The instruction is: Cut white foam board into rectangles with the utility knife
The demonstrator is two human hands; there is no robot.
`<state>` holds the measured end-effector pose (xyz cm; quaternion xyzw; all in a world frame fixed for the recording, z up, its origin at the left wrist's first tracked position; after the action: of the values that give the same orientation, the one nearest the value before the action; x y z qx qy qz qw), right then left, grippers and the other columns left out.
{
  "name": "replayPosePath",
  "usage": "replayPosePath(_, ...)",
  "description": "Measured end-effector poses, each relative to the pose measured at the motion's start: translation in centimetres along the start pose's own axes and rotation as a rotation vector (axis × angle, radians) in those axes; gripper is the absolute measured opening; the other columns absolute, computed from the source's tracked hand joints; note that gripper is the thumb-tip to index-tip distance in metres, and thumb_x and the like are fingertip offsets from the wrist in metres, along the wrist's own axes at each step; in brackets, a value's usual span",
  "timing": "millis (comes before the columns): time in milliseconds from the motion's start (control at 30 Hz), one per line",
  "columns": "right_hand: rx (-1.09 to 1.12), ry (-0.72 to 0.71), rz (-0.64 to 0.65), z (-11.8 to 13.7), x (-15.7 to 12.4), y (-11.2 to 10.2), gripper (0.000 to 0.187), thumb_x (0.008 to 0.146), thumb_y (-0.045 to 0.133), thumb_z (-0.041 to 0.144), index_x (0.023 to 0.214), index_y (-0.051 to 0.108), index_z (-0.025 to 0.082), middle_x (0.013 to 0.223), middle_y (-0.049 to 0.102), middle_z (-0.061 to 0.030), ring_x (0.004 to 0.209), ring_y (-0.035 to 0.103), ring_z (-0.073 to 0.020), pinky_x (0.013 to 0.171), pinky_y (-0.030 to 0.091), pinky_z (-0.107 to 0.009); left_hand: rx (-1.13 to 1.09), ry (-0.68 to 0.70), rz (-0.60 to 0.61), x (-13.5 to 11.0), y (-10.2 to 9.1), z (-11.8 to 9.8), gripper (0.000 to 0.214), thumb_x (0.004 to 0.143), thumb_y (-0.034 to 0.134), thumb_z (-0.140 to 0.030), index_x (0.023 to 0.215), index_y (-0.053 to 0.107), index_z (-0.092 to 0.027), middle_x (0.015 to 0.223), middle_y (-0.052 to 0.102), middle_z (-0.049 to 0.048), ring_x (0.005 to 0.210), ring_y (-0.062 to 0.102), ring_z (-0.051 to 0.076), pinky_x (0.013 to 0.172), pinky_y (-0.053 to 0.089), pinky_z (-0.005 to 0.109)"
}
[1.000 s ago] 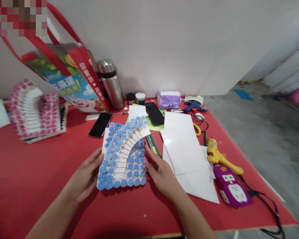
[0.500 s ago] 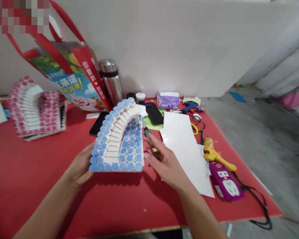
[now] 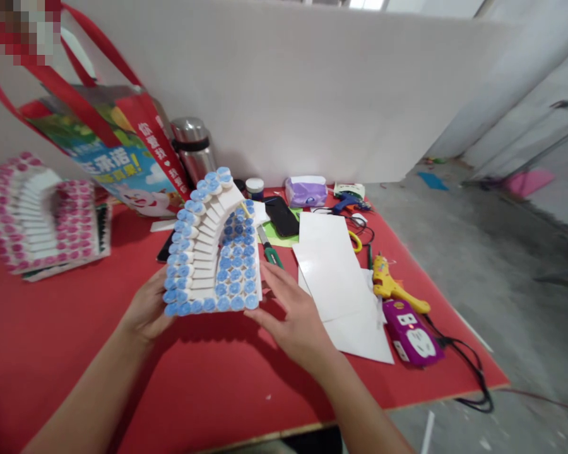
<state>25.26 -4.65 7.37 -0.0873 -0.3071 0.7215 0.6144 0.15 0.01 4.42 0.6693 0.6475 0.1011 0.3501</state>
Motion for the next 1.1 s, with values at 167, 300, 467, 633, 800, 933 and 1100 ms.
replayPosePath(167, -0.042, -0.045, -0.054, -0.4, 0.0, 0.1, 0.055, 0.093, 0.068, 0.032, 0.146, 0.055, 0.031, 0.145, 0.057, -0.008, 0.133, 0.055, -0.0254, 0.11, 0.049, -0.042, -0.037, 0.044, 0.039, 0.1, 0.3, 0.0, 0.012, 0.081, 0.076, -0.021, 0.08, 0.065, -0.019, 0.051, 0.051, -0.0074, 0.04, 0.045, 0.005, 0.042, 0.039, 0.014)
replayPosePath(300, -0.113, -0.066, -0.115, -0.8, -0.1, 0.5, 0.057, 0.093, 0.068, 0.032, 0.148, 0.052, 0.028, 0.145, 0.057, -0.0089, 0.134, 0.055, -0.0245, 0.111, 0.047, -0.04, -0.05, 0.039, 0.027, 0.1, 1.1, 0.4, 0.022, 0.088, 0.069, -0.023, 0.11, 0.068, -0.021, 0.074, 0.069, -0.0015, 0.057, 0.063, 0.01, 0.059, 0.053, 0.02)
replayPosePath(467, -0.124, -0.033, -0.181, -1.5, 0.1, 1.0, 0.06, 0.091, 0.07, 0.032, 0.147, 0.053, 0.026, 0.146, 0.056, -0.0104, 0.135, 0.053, -0.0261, 0.113, 0.045, -0.043, -0.053, 0.072, 0.007, 0.0, 2.3, 1.1, 0.047, 0.09, 0.068, -0.029, 0.136, 0.057, -0.029, 0.11, 0.073, 0.002, 0.093, 0.072, 0.018, 0.091, 0.056, 0.032)
replayPosePath(633, -0.058, -0.046, -0.26, -2.2, 0.4, 0.8, 0.061, 0.088, 0.074, 0.03, 0.145, 0.054, 0.025, 0.143, 0.058, -0.0106, 0.132, 0.056, -0.0258, 0.11, 0.047, -0.041, -0.08, 0.089, 0.058, 0.2, 3.0, 1.4, 0.043, 0.091, 0.069, -0.032, 0.132, 0.06, -0.027, 0.101, 0.073, -0.0002, 0.087, 0.071, 0.015, 0.091, 0.055, 0.028)
replayPosePath(800, -0.023, -0.083, -0.306, -2.7, 0.7, 0.6, 0.058, 0.087, 0.075, 0.026, 0.142, 0.057, 0.027, 0.14, 0.06, -0.0096, 0.129, 0.057, -0.0255, 0.11, 0.047, -0.041, -0.151, 0.144, 0.129, 0.6, 3.9, 1.5, 0.036, 0.096, 0.063, -0.031, 0.131, 0.061, -0.026, 0.105, 0.072, -0.0013, 0.09, 0.07, 0.011, 0.098, 0.051, 0.026)
replayPosePath(933, 0.023, -0.072, -0.308, -3.0, 0.6, 0.7, 0.06, 0.087, 0.074, 0.026, 0.144, 0.054, 0.029, 0.142, 0.058, -0.0094, 0.131, 0.055, -0.0273, 0.11, 0.047, -0.044, -0.216, 0.156, 0.156, 0.6, 4.5, 1.6, 0.035, 0.099, 0.058, -0.029, 0.134, 0.058, -0.027, 0.106, 0.072, -0.0006, 0.082, 0.068, 0.009, 0.091, 0.053, 0.024)
replayPosePath(1100, 0.179, 0.007, -0.292, -3.6, 0.4, 1.1, 0.063, 0.088, 0.074, 0.026, 0.146, 0.05, 0.03, 0.146, 0.054, -0.0103, 0.132, 0.054, -0.0284, 0.11, 0.046, -0.046, -0.252, 0.157, 0.17, 0.6, 5.0, 2.0, 0.038, 0.101, 0.055, -0.033, 0.139, 0.055, -0.03, 0.108, 0.072, 0.0007, 0.084, 0.068, 0.011, 0.08, 0.055, 0.022)
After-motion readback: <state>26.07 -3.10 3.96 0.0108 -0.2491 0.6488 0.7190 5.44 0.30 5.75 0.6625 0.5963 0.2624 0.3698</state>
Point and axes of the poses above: each hand's wrist, its own x-axis towards the middle knuckle, its own y-axis out of the palm, z = x × y, the point moved 2 cm from there along x, towards the middle knuckle
